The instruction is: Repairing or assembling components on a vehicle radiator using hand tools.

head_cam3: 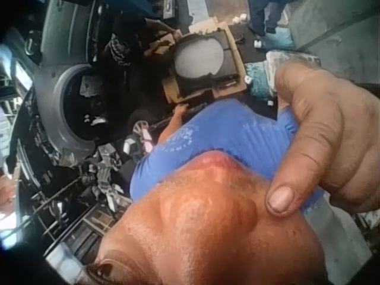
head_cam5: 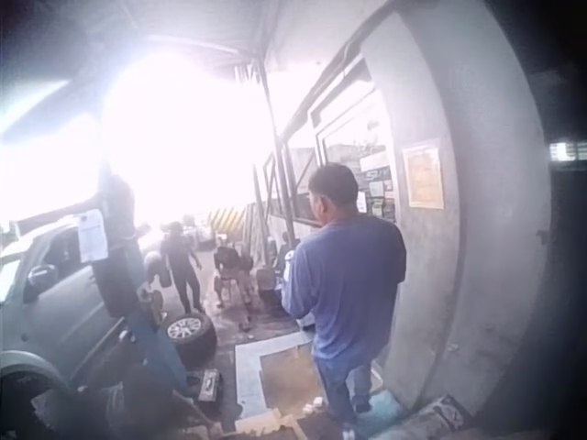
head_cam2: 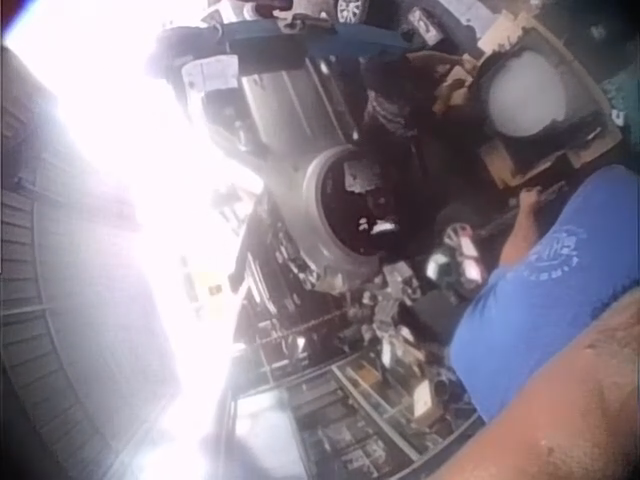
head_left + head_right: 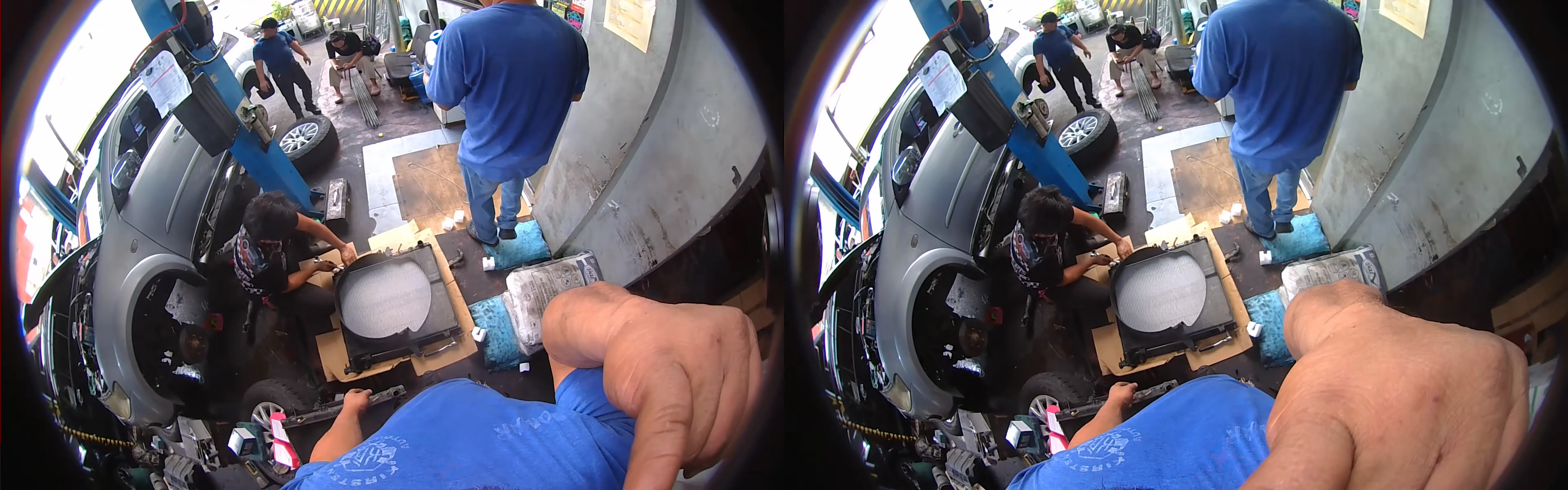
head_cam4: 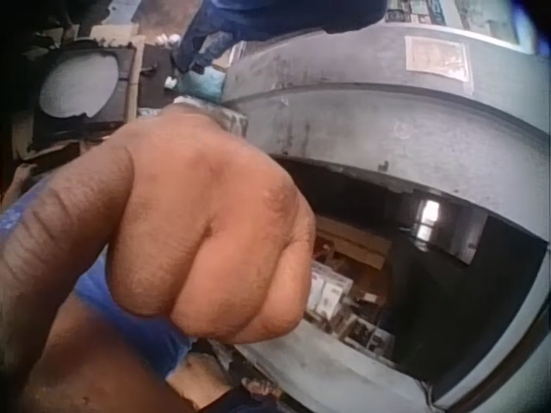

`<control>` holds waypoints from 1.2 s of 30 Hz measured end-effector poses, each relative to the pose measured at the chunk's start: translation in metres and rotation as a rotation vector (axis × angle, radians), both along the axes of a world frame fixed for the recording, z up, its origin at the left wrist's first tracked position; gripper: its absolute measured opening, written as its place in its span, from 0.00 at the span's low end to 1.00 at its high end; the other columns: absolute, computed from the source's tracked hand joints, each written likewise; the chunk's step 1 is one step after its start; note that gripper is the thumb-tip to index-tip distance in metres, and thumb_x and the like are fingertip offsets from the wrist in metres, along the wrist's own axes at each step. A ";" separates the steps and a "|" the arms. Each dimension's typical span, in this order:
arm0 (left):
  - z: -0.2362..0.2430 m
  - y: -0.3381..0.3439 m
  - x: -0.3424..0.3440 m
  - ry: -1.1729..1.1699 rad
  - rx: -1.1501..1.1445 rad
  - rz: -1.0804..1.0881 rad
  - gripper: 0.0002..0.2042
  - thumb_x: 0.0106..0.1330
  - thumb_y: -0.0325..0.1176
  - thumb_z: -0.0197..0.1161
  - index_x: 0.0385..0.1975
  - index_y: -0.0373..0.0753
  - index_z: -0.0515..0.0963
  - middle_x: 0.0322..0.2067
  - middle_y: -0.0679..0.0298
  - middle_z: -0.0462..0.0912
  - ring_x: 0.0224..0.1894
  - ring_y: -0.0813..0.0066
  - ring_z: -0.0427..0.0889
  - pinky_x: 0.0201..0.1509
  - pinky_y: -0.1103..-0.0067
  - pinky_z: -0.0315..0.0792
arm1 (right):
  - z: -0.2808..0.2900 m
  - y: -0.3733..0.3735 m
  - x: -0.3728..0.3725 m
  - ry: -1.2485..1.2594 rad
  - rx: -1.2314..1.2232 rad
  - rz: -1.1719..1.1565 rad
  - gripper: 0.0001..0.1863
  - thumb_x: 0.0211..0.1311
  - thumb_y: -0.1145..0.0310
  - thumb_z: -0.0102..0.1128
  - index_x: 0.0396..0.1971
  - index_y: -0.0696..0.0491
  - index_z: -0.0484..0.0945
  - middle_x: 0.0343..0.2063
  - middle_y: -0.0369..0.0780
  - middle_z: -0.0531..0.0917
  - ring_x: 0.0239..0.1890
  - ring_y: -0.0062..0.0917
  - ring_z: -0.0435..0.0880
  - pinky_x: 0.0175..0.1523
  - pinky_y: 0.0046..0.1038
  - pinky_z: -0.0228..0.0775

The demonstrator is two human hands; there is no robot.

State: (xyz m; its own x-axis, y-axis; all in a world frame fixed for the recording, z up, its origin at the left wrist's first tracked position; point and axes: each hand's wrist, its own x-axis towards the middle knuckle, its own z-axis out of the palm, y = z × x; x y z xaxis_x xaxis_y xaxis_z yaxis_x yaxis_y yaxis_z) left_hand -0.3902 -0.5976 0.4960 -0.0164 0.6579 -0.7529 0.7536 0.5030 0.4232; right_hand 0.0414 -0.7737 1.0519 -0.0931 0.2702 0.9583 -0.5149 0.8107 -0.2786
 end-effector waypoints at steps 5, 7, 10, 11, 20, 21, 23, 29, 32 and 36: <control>-0.003 -0.005 -0.007 0.008 -0.009 0.015 0.22 0.53 0.43 0.68 0.42 0.31 0.81 0.44 0.49 0.82 0.49 0.59 0.80 0.54 0.73 0.72 | 0.001 0.022 -0.008 -0.034 0.054 0.050 0.10 0.54 0.70 0.58 0.15 0.55 0.75 0.16 0.38 0.80 0.17 0.24 0.79 0.41 0.43 0.77; -0.001 -0.007 -0.006 0.024 -0.043 0.024 0.22 0.53 0.43 0.67 0.41 0.32 0.81 0.43 0.49 0.82 0.48 0.59 0.80 0.54 0.73 0.72 | 0.003 0.026 -0.009 -0.047 0.076 0.073 0.10 0.53 0.70 0.58 0.15 0.54 0.75 0.16 0.39 0.80 0.17 0.24 0.79 0.40 0.42 0.77; 0.001 -0.005 -0.007 0.025 -0.022 -0.016 0.22 0.53 0.43 0.68 0.42 0.32 0.81 0.43 0.49 0.82 0.48 0.59 0.80 0.54 0.73 0.72 | 0.001 0.032 -0.008 -0.061 0.104 0.117 0.10 0.53 0.70 0.58 0.14 0.54 0.74 0.16 0.39 0.80 0.17 0.24 0.79 0.40 0.42 0.77; 0.002 -0.006 -0.008 0.030 -0.015 -0.021 0.22 0.53 0.43 0.68 0.43 0.32 0.81 0.43 0.49 0.82 0.49 0.59 0.80 0.54 0.73 0.72 | 0.001 0.035 -0.010 -0.066 0.111 0.135 0.10 0.53 0.70 0.58 0.14 0.54 0.74 0.16 0.39 0.80 0.17 0.24 0.79 0.39 0.42 0.77; -0.003 -0.029 -0.027 0.019 0.076 0.008 0.21 0.53 0.42 0.67 0.41 0.30 0.80 0.41 0.48 0.83 0.46 0.59 0.81 0.51 0.73 0.72 | -0.012 0.051 -0.011 -0.075 0.071 0.360 0.11 0.52 0.71 0.58 0.12 0.53 0.73 0.17 0.40 0.80 0.18 0.25 0.79 0.37 0.40 0.77; 0.001 -0.035 -0.023 0.015 0.058 0.030 0.21 0.53 0.41 0.67 0.42 0.30 0.80 0.41 0.48 0.83 0.46 0.60 0.81 0.51 0.73 0.72 | -0.018 0.051 -0.005 -0.062 0.048 0.394 0.11 0.52 0.71 0.57 0.12 0.53 0.72 0.17 0.40 0.81 0.18 0.25 0.79 0.37 0.39 0.77; 0.019 -0.048 -0.018 0.026 0.029 0.088 0.21 0.54 0.41 0.67 0.43 0.32 0.79 0.42 0.49 0.82 0.47 0.60 0.81 0.51 0.73 0.72 | -0.042 0.051 -0.004 -0.037 -0.125 0.288 0.11 0.53 0.68 0.57 0.14 0.54 0.73 0.15 0.39 0.78 0.17 0.24 0.77 0.39 0.40 0.77; 0.044 -0.102 -0.024 0.077 0.006 0.196 0.20 0.57 0.38 0.66 0.45 0.32 0.77 0.38 0.54 0.81 0.38 0.68 0.78 0.41 0.75 0.71 | -0.334 0.046 0.040 -0.250 -1.435 -0.361 0.24 0.70 0.49 0.44 0.25 0.53 0.75 0.17 0.33 0.74 0.17 0.15 0.69 0.27 0.21 0.70; 0.057 -0.120 -0.026 0.117 -0.042 0.214 0.20 0.57 0.37 0.66 0.46 0.32 0.77 0.39 0.54 0.81 0.39 0.68 0.78 0.41 0.75 0.71 | -0.477 -0.020 0.021 -0.751 -2.019 -0.595 0.27 0.66 0.44 0.49 0.21 0.54 0.74 0.11 0.36 0.72 0.11 0.19 0.68 0.18 0.23 0.60; 0.075 -0.133 -0.029 0.145 -0.051 0.269 0.22 0.56 0.38 0.67 0.48 0.32 0.77 0.46 0.50 0.80 0.51 0.61 0.79 0.54 0.72 0.70 | -0.531 -0.101 -0.017 -0.499 -2.505 -0.334 0.36 0.59 0.32 0.47 0.21 0.56 0.74 0.13 0.37 0.70 0.14 0.22 0.66 0.20 0.26 0.58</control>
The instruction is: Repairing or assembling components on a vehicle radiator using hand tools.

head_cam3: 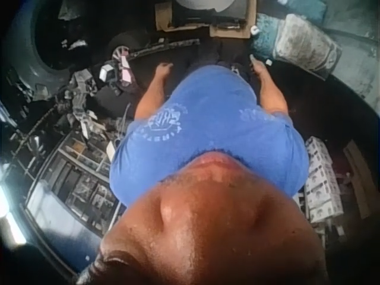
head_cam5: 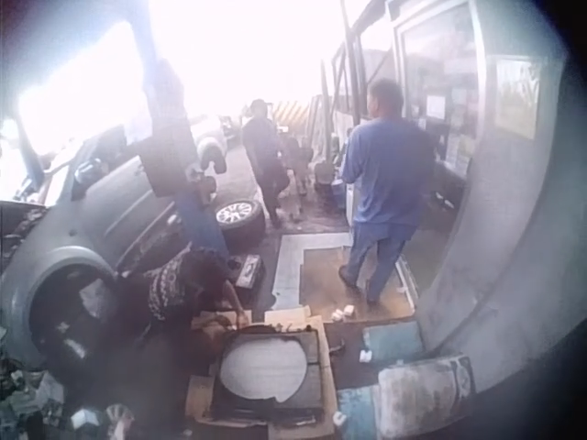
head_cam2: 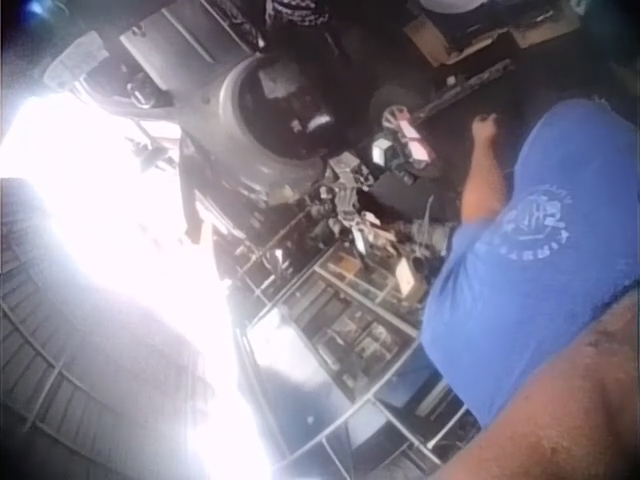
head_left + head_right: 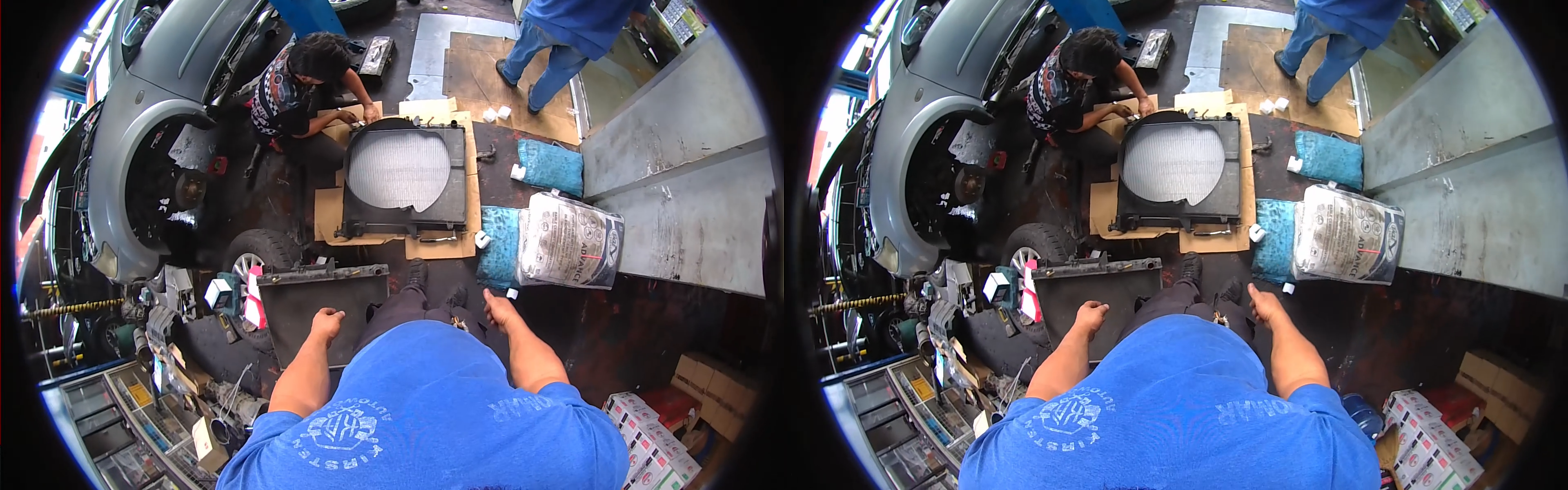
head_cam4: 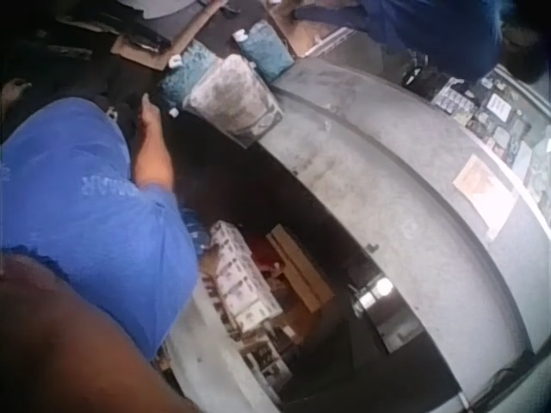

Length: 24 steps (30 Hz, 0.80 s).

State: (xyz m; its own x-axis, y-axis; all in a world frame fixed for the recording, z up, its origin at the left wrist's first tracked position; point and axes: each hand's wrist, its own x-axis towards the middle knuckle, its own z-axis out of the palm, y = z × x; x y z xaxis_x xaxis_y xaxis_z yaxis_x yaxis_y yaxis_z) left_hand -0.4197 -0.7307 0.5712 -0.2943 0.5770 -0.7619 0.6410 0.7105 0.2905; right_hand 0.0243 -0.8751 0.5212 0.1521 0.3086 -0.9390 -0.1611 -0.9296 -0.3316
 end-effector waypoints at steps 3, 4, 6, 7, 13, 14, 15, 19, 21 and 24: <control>0.004 -0.001 0.005 -0.010 0.026 -0.001 0.22 0.56 0.38 0.66 0.48 0.31 0.76 0.47 0.51 0.80 0.51 0.61 0.79 0.54 0.72 0.70 | -0.003 -0.015 -0.017 0.109 0.018 -0.050 0.38 0.58 0.31 0.45 0.23 0.58 0.75 0.13 0.36 0.69 0.14 0.22 0.63 0.22 0.26 0.57; 0.004 -0.001 0.008 -0.012 0.024 -0.004 0.22 0.56 0.38 0.66 0.48 0.31 0.76 0.47 0.51 0.80 0.51 0.61 0.79 0.54 0.72 0.70 | -0.001 -0.015 -0.019 0.108 0.016 -0.053 0.38 0.58 0.31 0.45 0.23 0.58 0.75 0.13 0.36 0.69 0.14 0.22 0.63 0.22 0.26 0.57; 0.004 0.000 0.015 -0.027 0.033 0.005 0.22 0.57 0.37 0.66 0.49 0.31 0.76 0.47 0.51 0.80 0.50 0.62 0.79 0.54 0.73 0.71 | 0.011 -0.004 -0.018 0.122 0.058 0.157 0.39 0.59 0.30 0.44 0.25 0.58 0.75 0.14 0.37 0.69 0.15 0.22 0.64 0.22 0.26 0.57; 0.006 0.001 0.022 -0.034 0.031 0.001 0.22 0.57 0.37 0.66 0.49 0.31 0.76 0.47 0.51 0.80 0.50 0.62 0.79 0.54 0.73 0.71 | 0.015 -0.001 -0.014 0.147 0.063 0.200 0.40 0.59 0.29 0.42 0.26 0.59 0.76 0.14 0.38 0.70 0.15 0.22 0.65 0.22 0.26 0.57; 0.008 -0.001 0.049 -0.085 0.057 -0.005 0.22 0.57 0.37 0.66 0.50 0.31 0.75 0.46 0.52 0.80 0.50 0.63 0.79 0.53 0.74 0.71 | 0.039 0.016 0.008 0.231 0.063 0.246 0.39 0.57 0.29 0.44 0.25 0.57 0.75 0.14 0.38 0.70 0.13 0.23 0.65 0.22 0.28 0.64; 0.006 -0.004 0.049 -0.089 0.057 0.005 0.22 0.57 0.37 0.66 0.50 0.31 0.75 0.46 0.52 0.80 0.50 0.63 0.79 0.53 0.74 0.71 | 0.046 0.019 0.010 0.290 0.052 0.219 0.38 0.58 0.30 0.45 0.24 0.57 0.74 0.13 0.38 0.69 0.12 0.23 0.65 0.22 0.30 0.66; 0.005 -0.007 0.049 -0.093 0.056 0.015 0.22 0.57 0.37 0.66 0.50 0.31 0.75 0.46 0.51 0.80 0.50 0.63 0.79 0.53 0.74 0.71 | 0.052 0.021 0.011 0.323 0.035 0.062 0.34 0.59 0.33 0.48 0.23 0.56 0.73 0.11 0.36 0.67 0.11 0.22 0.64 0.23 0.32 0.71; -0.002 -0.020 0.049 -0.083 0.028 0.031 0.22 0.57 0.37 0.66 0.49 0.31 0.75 0.47 0.51 0.80 0.50 0.62 0.79 0.54 0.73 0.71 | 0.053 0.032 0.020 0.232 0.135 -0.019 0.28 0.62 0.40 0.53 0.24 0.55 0.72 0.13 0.35 0.68 0.13 0.20 0.66 0.23 0.27 0.71; -0.009 -0.031 0.042 -0.063 0.011 0.055 0.22 0.57 0.37 0.66 0.49 0.30 0.75 0.47 0.50 0.80 0.51 0.61 0.79 0.54 0.73 0.71 | 0.047 0.029 0.021 0.149 0.145 0.088 0.27 0.62 0.41 0.53 0.26 0.55 0.72 0.14 0.36 0.69 0.14 0.21 0.67 0.23 0.27 0.70; -0.011 -0.037 0.047 -0.063 -0.005 0.080 0.22 0.57 0.36 0.66 0.48 0.30 0.76 0.47 0.50 0.80 0.52 0.61 0.78 0.55 0.72 0.71 | 0.030 0.018 0.028 0.056 0.128 0.224 0.25 0.64 0.45 0.54 0.30 0.57 0.72 0.19 0.38 0.74 0.17 0.22 0.71 0.22 0.26 0.65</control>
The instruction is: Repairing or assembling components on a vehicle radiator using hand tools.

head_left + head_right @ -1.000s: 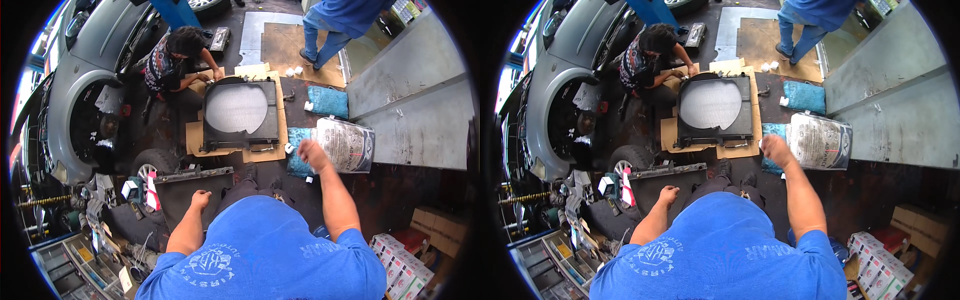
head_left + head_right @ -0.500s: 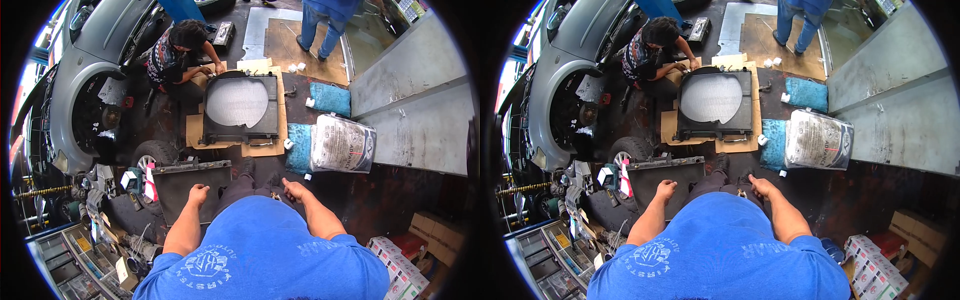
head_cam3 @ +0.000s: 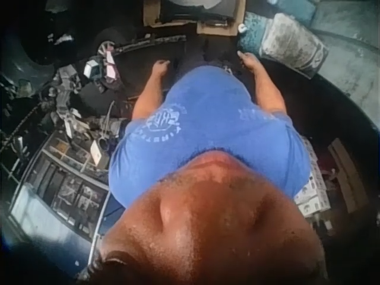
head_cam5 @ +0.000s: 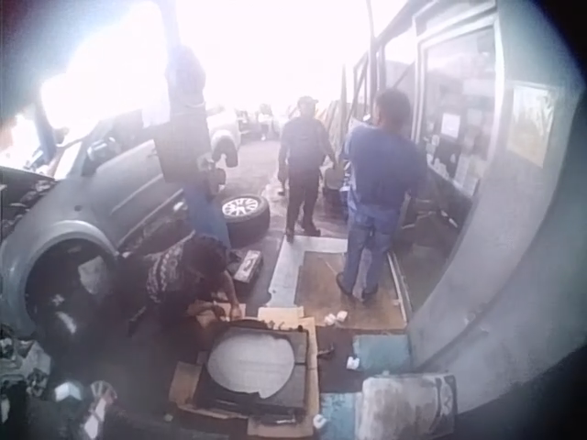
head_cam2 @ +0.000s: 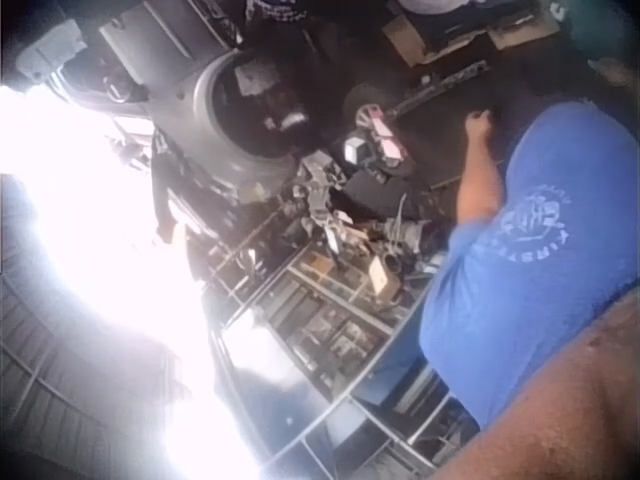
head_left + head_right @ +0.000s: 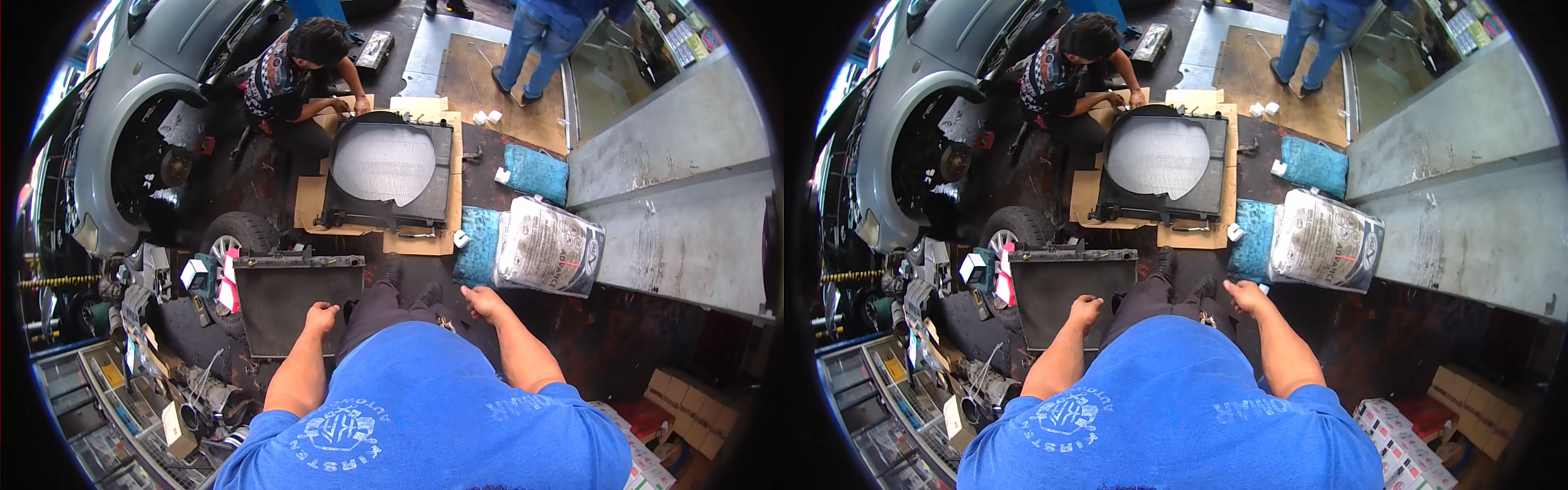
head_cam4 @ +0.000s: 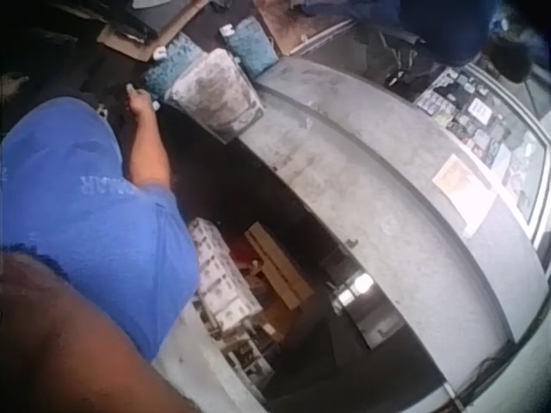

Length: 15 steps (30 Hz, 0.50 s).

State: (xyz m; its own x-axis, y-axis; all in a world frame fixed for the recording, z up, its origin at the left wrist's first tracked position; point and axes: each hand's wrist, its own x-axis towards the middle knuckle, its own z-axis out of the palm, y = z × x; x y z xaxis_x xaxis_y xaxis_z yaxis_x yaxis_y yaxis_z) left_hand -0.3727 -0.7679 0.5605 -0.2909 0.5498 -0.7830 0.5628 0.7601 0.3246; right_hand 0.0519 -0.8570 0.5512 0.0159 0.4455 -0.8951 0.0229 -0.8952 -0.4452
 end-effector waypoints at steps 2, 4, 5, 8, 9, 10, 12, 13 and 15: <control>-0.004 -0.008 -0.003 0.006 0.031 -0.001 0.19 0.57 0.36 0.66 0.46 0.30 0.77 0.45 0.50 0.81 0.49 0.61 0.80 0.53 0.72 0.71 | -0.009 -0.011 0.001 -0.108 -0.070 0.060 0.26 0.64 0.45 0.53 0.31 0.58 0.75 0.22 0.40 0.78 0.19 0.23 0.74 0.23 0.27 0.67; -0.006 -0.012 -0.005 0.010 0.054 -0.015 0.17 0.57 0.35 0.65 0.43 0.30 0.79 0.42 0.51 0.83 0.46 0.61 0.81 0.52 0.72 0.72 | -0.018 -0.021 0.003 -0.127 -0.090 0.094 0.27 0.63 0.45 0.53 0.33 0.59 0.77 0.23 0.41 0.79 0.21 0.24 0.76 0.23 0.28 0.67; -0.005 -0.011 -0.004 -0.046 0.041 0.008 0.14 0.58 0.34 0.65 0.39 0.31 0.80 0.37 0.52 0.84 0.41 0.62 0.82 0.47 0.72 0.74 | -0.025 -0.027 0.006 -0.176 -0.115 0.155 0.27 0.63 0.45 0.53 0.33 0.59 0.77 0.23 0.42 0.80 0.22 0.25 0.77 0.23 0.29 0.68; -0.004 -0.002 -0.006 -0.062 0.040 -0.029 0.11 0.59 0.35 0.63 0.32 0.31 0.81 0.29 0.55 0.84 0.32 0.63 0.83 0.38 0.72 0.75 | -0.042 -0.039 0.007 -0.255 -0.142 0.240 0.28 0.62 0.44 0.53 0.34 0.60 0.79 0.24 0.42 0.82 0.24 0.27 0.80 0.25 0.33 0.69; -0.006 0.002 -0.008 -0.016 0.051 -0.084 0.12 0.60 0.36 0.63 0.29 0.31 0.81 0.25 0.55 0.83 0.28 0.65 0.83 0.33 0.72 0.75 | -0.041 -0.038 0.005 -0.266 -0.156 0.231 0.28 0.62 0.44 0.53 0.34 0.59 0.80 0.25 0.42 0.82 0.24 0.28 0.80 0.25 0.33 0.69; -0.011 0.006 -0.011 -0.022 0.053 -0.082 0.12 0.60 0.36 0.63 0.29 0.31 0.81 0.25 0.55 0.83 0.28 0.65 0.83 0.33 0.72 0.75 | -0.038 -0.036 0.003 -0.276 -0.170 0.223 0.28 0.62 0.44 0.53 0.34 0.59 0.80 0.25 0.42 0.82 0.24 0.28 0.80 0.26 0.33 0.70; -0.020 0.020 -0.016 0.063 0.114 -0.265 0.17 0.64 0.42 0.59 0.28 0.30 0.81 0.24 0.53 0.82 0.29 0.64 0.83 0.34 0.71 0.74 | -0.029 -0.028 -0.001 -0.285 -0.170 0.204 0.27 0.62 0.45 0.54 0.34 0.59 0.80 0.25 0.41 0.82 0.24 0.27 0.80 0.26 0.32 0.69; -0.024 0.031 -0.016 0.051 0.125 -0.271 0.17 0.64 0.42 0.59 0.28 0.30 0.81 0.24 0.53 0.82 0.29 0.64 0.83 0.34 0.71 0.74 | -0.026 -0.022 -0.003 -0.284 -0.172 0.159 0.26 0.62 0.46 0.55 0.34 0.59 0.79 0.25 0.41 0.82 0.24 0.26 0.80 0.26 0.32 0.69; -0.030 0.053 -0.011 -0.082 0.002 -0.023 0.26 0.66 0.52 0.54 0.28 0.30 0.82 0.26 0.49 0.83 0.33 0.59 0.83 0.40 0.69 0.74 | -0.015 -0.009 -0.004 -0.234 -0.209 0.070 0.22 0.62 0.49 0.58 0.40 0.56 0.75 0.28 0.38 0.78 0.25 0.23 0.76 0.24 0.28 0.64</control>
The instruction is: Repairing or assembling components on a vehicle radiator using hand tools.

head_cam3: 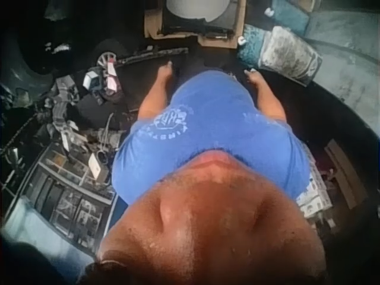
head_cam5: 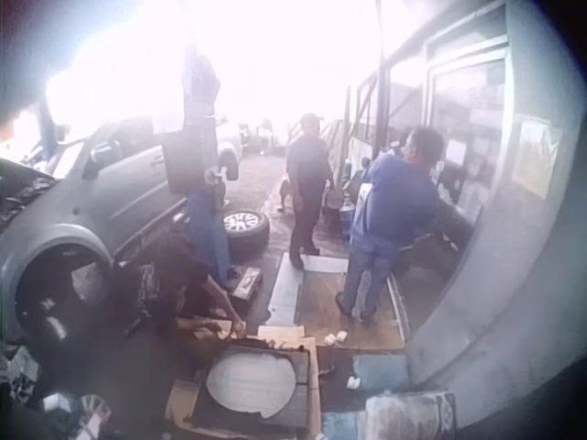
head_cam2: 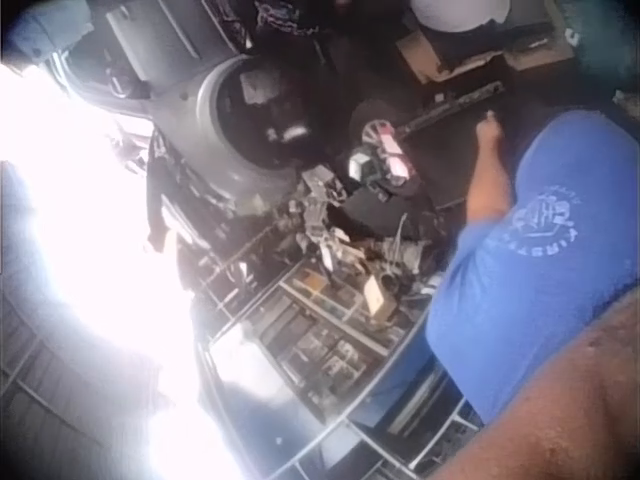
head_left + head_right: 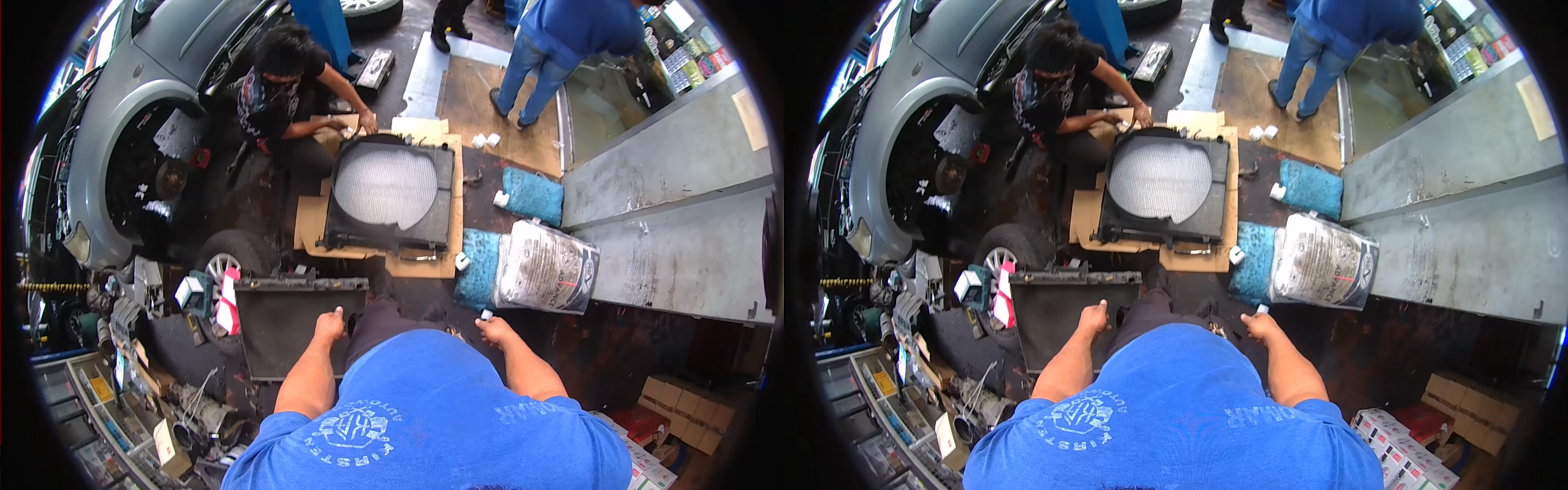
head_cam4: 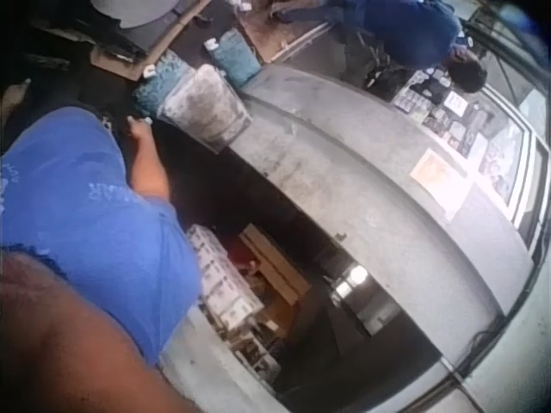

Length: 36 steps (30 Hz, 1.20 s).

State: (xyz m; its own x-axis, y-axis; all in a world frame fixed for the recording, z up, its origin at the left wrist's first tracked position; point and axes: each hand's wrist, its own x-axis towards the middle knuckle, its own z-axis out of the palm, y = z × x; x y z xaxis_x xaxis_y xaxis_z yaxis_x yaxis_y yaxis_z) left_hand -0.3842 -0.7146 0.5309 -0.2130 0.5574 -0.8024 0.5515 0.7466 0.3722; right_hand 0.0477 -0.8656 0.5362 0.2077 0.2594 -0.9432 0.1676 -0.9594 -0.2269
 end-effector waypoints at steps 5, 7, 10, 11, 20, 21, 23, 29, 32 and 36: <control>-0.021 0.052 -0.003 -0.013 0.041 -0.143 0.34 0.64 0.62 0.49 0.30 0.29 0.82 0.33 0.45 0.83 0.41 0.56 0.82 0.48 0.67 0.72 | 0.009 0.039 -0.003 0.014 0.006 0.020 0.21 0.63 0.51 0.57 0.39 0.57 0.74 0.27 0.38 0.77 0.26 0.23 0.76 0.23 0.26 0.65; -0.050 0.062 -0.030 0.023 0.083 -0.232 0.32 0.63 0.59 0.53 0.36 0.27 0.80 0.41 0.39 0.80 0.50 0.50 0.79 0.53 0.66 0.69 | 0.021 0.060 -0.018 0.010 0.075 -0.027 0.22 0.63 0.51 0.58 0.39 0.58 0.73 0.28 0.39 0.78 0.26 0.23 0.76 0.24 0.26 0.67; -0.061 0.076 -0.031 -0.008 0.069 -0.074 0.27 0.60 0.52 0.61 0.38 0.27 0.80 0.41 0.41 0.81 0.49 0.52 0.80 0.52 0.68 0.70 | 0.028 0.076 -0.024 0.003 0.084 -0.051 0.25 0.62 0.50 0.58 0.43 0.59 0.72 0.32 0.41 0.79 0.28 0.23 0.78 0.26 0.26 0.68; -0.047 0.080 -0.025 -0.022 0.067 -0.050 0.23 0.56 0.46 0.67 0.40 0.29 0.80 0.40 0.44 0.82 0.47 0.58 0.81 0.51 0.71 0.72 | 0.030 0.078 -0.025 -0.010 0.100 -0.062 0.25 0.62 0.50 0.58 0.43 0.59 0.72 0.32 0.41 0.79 0.28 0.23 0.78 0.26 0.26 0.68; -0.054 0.102 -0.040 -0.183 0.242 -0.399 0.11 0.59 0.33 0.60 0.36 0.32 0.81 0.26 0.53 0.83 0.33 0.61 0.83 0.35 0.70 0.76 | 0.036 0.080 -0.042 -0.119 -0.042 0.118 0.27 0.62 0.44 0.54 0.35 0.58 0.80 0.26 0.41 0.83 0.22 0.26 0.79 0.26 0.32 0.70; -0.072 0.100 -0.061 -0.114 0.440 -0.788 0.12 0.61 0.36 0.59 0.37 0.33 0.81 0.26 0.54 0.83 0.31 0.60 0.83 0.32 0.70 0.77 | 0.043 0.082 -0.043 -0.128 0.031 0.164 0.29 0.63 0.42 0.52 0.27 0.57 0.81 0.20 0.41 0.82 0.17 0.27 0.77 0.24 0.34 0.70; -0.034 0.116 -0.030 -0.250 0.248 -0.536 0.15 0.65 0.41 0.55 0.32 0.34 0.79 0.25 0.55 0.80 0.25 0.61 0.80 0.25 0.68 0.75 | 0.049 0.087 -0.038 -0.232 0.046 0.181 0.29 0.64 0.44 0.50 0.24 0.58 0.81 0.20 0.44 0.82 0.19 0.29 0.79 0.27 0.37 0.72; -0.022 0.122 -0.043 -0.261 -0.280 -0.051 0.21 0.68 0.51 0.50 0.23 0.38 0.75 0.16 0.64 0.75 0.13 0.71 0.70 0.14 0.74 0.59 | 0.062 0.084 -0.033 -0.401 0.291 -0.170 0.22 0.60 0.52 0.60 0.33 0.60 0.80 0.22 0.41 0.81 0.25 0.24 0.78 0.31 0.30 0.70; -0.032 0.123 -0.051 -0.193 -0.283 -0.131 0.19 0.65 0.49 0.54 0.23 0.39 0.76 0.16 0.65 0.75 0.12 0.73 0.68 0.15 0.74 0.55 | 0.081 0.074 -0.025 -0.417 0.261 -0.272 0.21 0.61 0.53 0.60 0.32 0.60 0.79 0.21 0.41 0.80 0.22 0.24 0.77 0.28 0.30 0.68; -0.062 0.128 -0.070 -0.204 -0.121 -0.339 0.12 0.55 0.40 0.64 0.27 0.37 0.78 0.17 0.66 0.74 0.14 0.76 0.67 0.16 0.75 0.57 | 0.067 0.047 -0.006 -0.458 0.185 -0.295 0.20 0.61 0.53 0.59 0.32 0.59 0.78 0.19 0.40 0.77 0.17 0.25 0.72 0.21 0.30 0.63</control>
State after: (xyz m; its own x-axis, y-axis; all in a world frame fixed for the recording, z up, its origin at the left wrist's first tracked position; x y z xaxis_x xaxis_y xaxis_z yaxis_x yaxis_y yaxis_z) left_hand -0.4546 -0.5862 0.4689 0.1366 0.4675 -0.8734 0.6977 0.5805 0.4198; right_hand 0.0420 -0.8185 0.6036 0.6733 0.2809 -0.6840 0.0199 -0.9316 -0.3630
